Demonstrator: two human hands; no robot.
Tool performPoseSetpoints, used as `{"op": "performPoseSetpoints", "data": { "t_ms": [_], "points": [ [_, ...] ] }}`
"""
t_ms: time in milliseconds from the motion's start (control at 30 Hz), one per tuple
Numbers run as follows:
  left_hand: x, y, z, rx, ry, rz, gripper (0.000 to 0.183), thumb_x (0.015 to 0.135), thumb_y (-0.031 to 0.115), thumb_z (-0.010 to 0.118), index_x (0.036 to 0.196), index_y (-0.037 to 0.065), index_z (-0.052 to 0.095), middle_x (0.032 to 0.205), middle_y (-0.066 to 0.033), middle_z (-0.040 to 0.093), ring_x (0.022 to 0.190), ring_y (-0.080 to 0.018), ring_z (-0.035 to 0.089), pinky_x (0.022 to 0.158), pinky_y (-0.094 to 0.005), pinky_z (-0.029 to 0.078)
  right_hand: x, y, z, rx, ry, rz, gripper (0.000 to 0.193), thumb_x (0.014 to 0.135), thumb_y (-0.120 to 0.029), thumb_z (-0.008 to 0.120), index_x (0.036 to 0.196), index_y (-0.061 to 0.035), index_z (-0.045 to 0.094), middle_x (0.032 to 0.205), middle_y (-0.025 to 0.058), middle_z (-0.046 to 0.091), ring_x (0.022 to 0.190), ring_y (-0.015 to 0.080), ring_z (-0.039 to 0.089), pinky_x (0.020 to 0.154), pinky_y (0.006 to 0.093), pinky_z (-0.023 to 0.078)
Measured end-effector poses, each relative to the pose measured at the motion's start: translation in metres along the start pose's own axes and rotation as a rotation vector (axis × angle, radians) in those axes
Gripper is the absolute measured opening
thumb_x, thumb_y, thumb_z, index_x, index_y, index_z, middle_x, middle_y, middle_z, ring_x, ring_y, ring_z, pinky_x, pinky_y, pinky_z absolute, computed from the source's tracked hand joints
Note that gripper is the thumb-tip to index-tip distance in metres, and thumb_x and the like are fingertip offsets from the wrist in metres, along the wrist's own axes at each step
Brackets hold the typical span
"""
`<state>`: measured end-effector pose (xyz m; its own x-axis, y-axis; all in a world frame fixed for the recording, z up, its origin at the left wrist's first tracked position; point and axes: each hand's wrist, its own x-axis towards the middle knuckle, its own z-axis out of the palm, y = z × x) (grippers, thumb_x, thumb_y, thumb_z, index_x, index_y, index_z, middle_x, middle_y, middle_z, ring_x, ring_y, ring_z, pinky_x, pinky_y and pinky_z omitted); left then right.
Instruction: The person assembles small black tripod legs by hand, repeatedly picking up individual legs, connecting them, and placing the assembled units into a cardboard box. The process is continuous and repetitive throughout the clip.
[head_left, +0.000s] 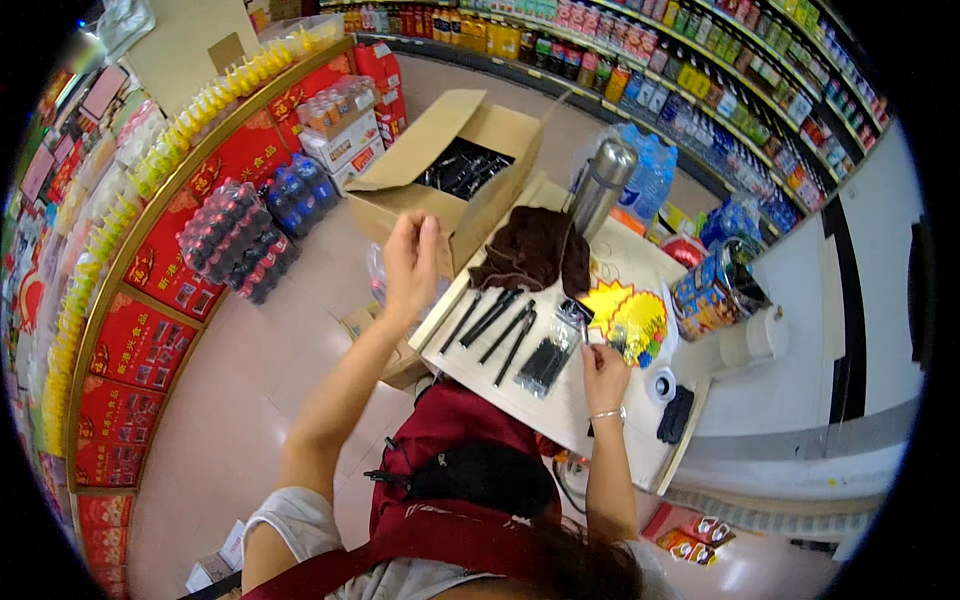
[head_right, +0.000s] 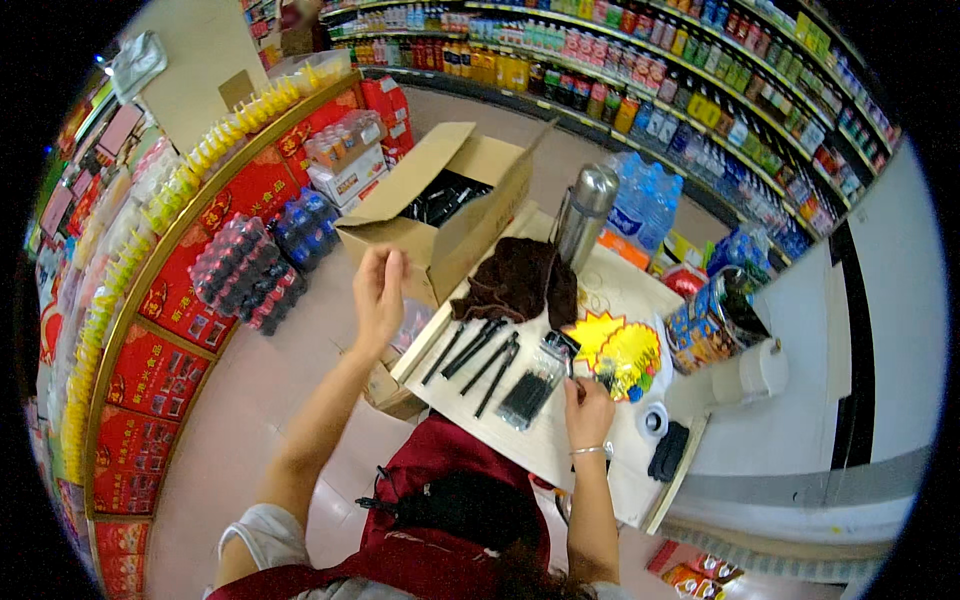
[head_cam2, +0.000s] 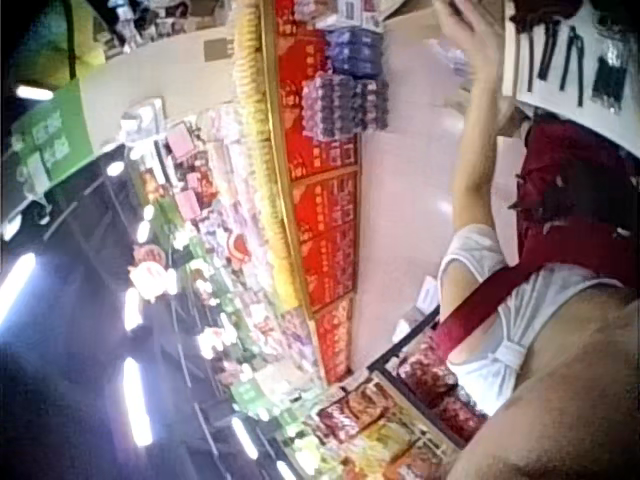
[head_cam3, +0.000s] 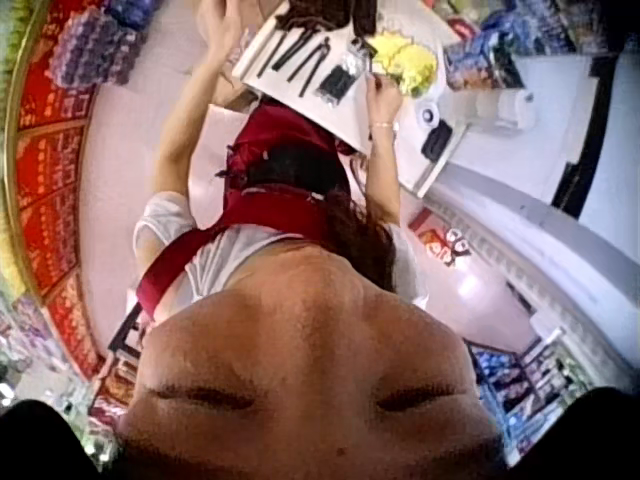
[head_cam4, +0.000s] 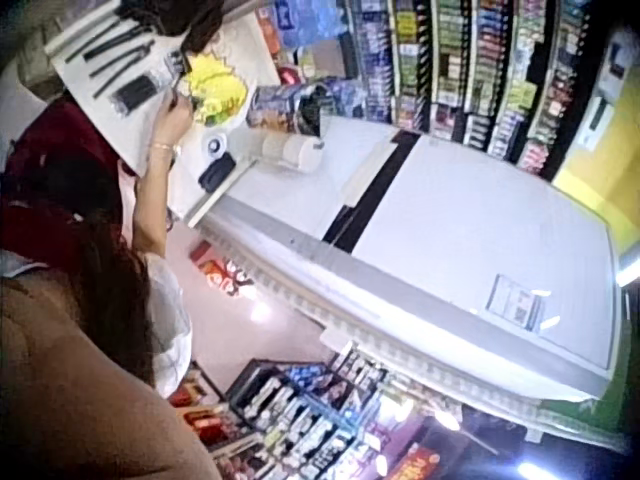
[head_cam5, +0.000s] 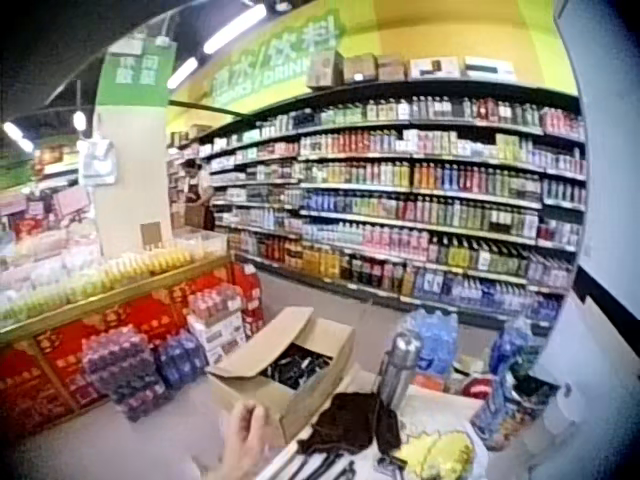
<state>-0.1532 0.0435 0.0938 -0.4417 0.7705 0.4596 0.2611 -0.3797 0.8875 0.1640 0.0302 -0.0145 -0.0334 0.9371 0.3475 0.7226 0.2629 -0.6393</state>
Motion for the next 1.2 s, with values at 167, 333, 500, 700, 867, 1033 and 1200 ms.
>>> {"op": "performPoseSetpoints", "data": {
  "t_ms": [167,333,500,700,867,1033,1200],
  "points": [
    [0.095,-0.07,-0.004,0.801,-0.265,0.108,0.012,0.079,0.007,0.056,0.087,0.001,0.061,0.086,-0.021,0.063,0.079,-0.0343,0.062,0.069,-0.0405,0.05,0.007,-0.014,-0.009,0.125,0.041,0.047,0.016,0.08,-0.014,0.062,0.08,0.0019,0.063,0.067,0.0164,0.059,0.058,0.0295,0.058,0.055,0.0356,0.045],
    [0.156,-0.164,-0.006,1.328,-0.664,0.041,0.02,0.082,0.014,0.052,0.086,0.0,0.064,0.086,-0.0217,0.065,0.08,-0.0344,0.065,0.067,-0.0396,0.053,0.023,0.019,-0.038,-0.011,0.135,0.012,0.01,0.079,-0.008,0.06,0.082,0.0,0.064,0.072,0.016,0.059,0.063,0.0289,0.059,0.056,0.0357,0.046],
    [0.154,-0.129,0.046,1.444,-0.41,-0.258,0.028,0.085,0.024,0.049,0.1,0.008,0.065,0.108,-0.0152,0.062,0.098,-0.0338,0.061,0.08,-0.0439,0.05,0.023,0.044,-0.061,0.01,0.085,0.129,0.008,0.074,-0.003,0.063,0.081,0.0006,0.063,0.075,0.0146,0.059,0.065,0.0282,0.059,0.059,0.0346,0.047],
    [0.166,-0.13,0.056,1.461,-0.36,-0.358,0.029,0.083,0.023,0.053,0.104,0.007,0.065,0.109,-0.0145,0.062,0.1,-0.0328,0.06,0.08,-0.0434,0.049,0.045,0.05,-0.04,-0.249,-0.072,0.187,0.015,0.072,-0.016,0.067,0.078,-0.0022,0.065,0.077,0.0157,0.061,0.068,0.0322,0.06,0.063,0.0405,0.048],
    [0.187,-0.1,0.05,1.233,-0.319,-0.035,0.027,0.081,0.024,0.057,0.096,0.002,0.063,0.093,-0.0186,0.065,0.088,-0.0289,0.064,0.074,-0.0398,0.049,0.071,0.065,-0.026,-0.181,-0.259,0.251,0.022,0.072,-0.024,0.063,0.071,-0.0018,0.065,0.074,0.0176,0.063,0.071,0.033,0.061,0.065,0.0403,0.049],
    [0.193,-0.022,0.057,0.288,0.109,0.322,0.021,0.087,0.016,0.058,0.093,-0.003,0.053,0.079,-0.0114,0.063,0.074,-0.0185,0.063,0.066,-0.0301,0.048,0.072,0.089,-0.026,0.186,0.074,0.207,0.014,0.074,-0.014,0.064,0.075,0.0001,0.065,0.069,0.0122,0.065,0.062,0.0201,0.063,0.061,0.0307,0.049],
    [0.165,0.04,0.02,-0.24,0.227,0.281,0.016,0.093,0.015,0.05,0.097,0.0,0.052,0.087,-0.0018,0.056,0.078,-0.0074,0.051,0.069,-0.0217,0.042,0.087,0.038,-0.038,0.653,0.299,0.068,0.008,0.091,-0.011,0.051,0.092,-0.0028,0.053,0.076,0.0043,0.06,0.068,0.0088,0.054,0.061,0.0216,0.043]
  ]
}}
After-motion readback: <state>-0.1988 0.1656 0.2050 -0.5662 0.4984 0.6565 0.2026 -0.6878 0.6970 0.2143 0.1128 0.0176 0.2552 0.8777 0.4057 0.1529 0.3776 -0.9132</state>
